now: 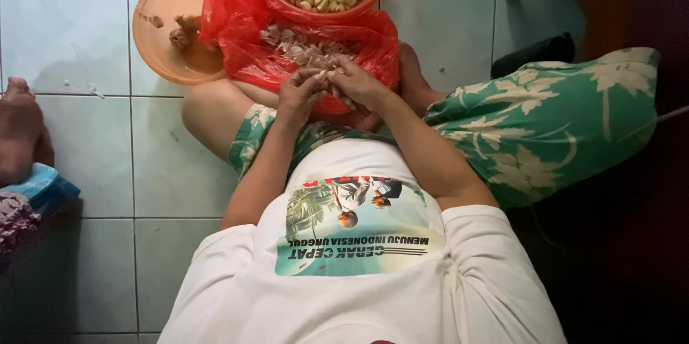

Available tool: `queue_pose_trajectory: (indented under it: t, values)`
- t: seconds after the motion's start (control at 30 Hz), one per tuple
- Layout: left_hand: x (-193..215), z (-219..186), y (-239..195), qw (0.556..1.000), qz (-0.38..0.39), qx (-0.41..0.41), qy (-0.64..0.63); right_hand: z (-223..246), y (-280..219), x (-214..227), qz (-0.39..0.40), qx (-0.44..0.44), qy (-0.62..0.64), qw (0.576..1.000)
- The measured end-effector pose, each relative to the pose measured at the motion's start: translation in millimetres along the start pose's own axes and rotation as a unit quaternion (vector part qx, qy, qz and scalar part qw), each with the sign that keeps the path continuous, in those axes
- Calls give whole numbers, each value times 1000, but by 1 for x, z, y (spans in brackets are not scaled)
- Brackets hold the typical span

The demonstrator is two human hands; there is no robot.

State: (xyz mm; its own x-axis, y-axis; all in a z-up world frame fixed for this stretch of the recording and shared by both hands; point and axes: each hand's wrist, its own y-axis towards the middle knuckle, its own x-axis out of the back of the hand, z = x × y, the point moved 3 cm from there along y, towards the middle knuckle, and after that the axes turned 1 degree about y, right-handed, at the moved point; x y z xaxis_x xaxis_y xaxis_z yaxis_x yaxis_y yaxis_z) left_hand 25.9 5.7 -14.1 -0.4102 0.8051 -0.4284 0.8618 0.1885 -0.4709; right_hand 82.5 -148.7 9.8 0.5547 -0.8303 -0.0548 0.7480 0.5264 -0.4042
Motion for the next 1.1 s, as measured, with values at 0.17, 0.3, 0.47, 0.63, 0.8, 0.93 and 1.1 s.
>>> queue_pose_trajectory:
  t: [0.17,0.3,0.47,0.63,0.8,0.93,1.1]
  values:
    - [7,8,7,1000,22,2,-19,6,-7,-1,-11,22,-13,1000]
    - [-6,-13,-13,1000,24,0,-15,10,-6,-1,-16,30,-5,999]
    - [-10,-25,-23,997,70,-13,-38,7,2,9,-25,11,3,1000]
    - [5,0,2,992,109,10,-67,22,-12,4,-11,1,7,1000]
    - [12,7,8,986,101,41,-124,23,-11,7,-2,-17,65,998]
    - [11,1,2,982,115,64,-137,7,-1,12,-34,-33,46,998]
    - [14,3,-1,992,48,98,-70,18,0,2,-63,44,-221,972]
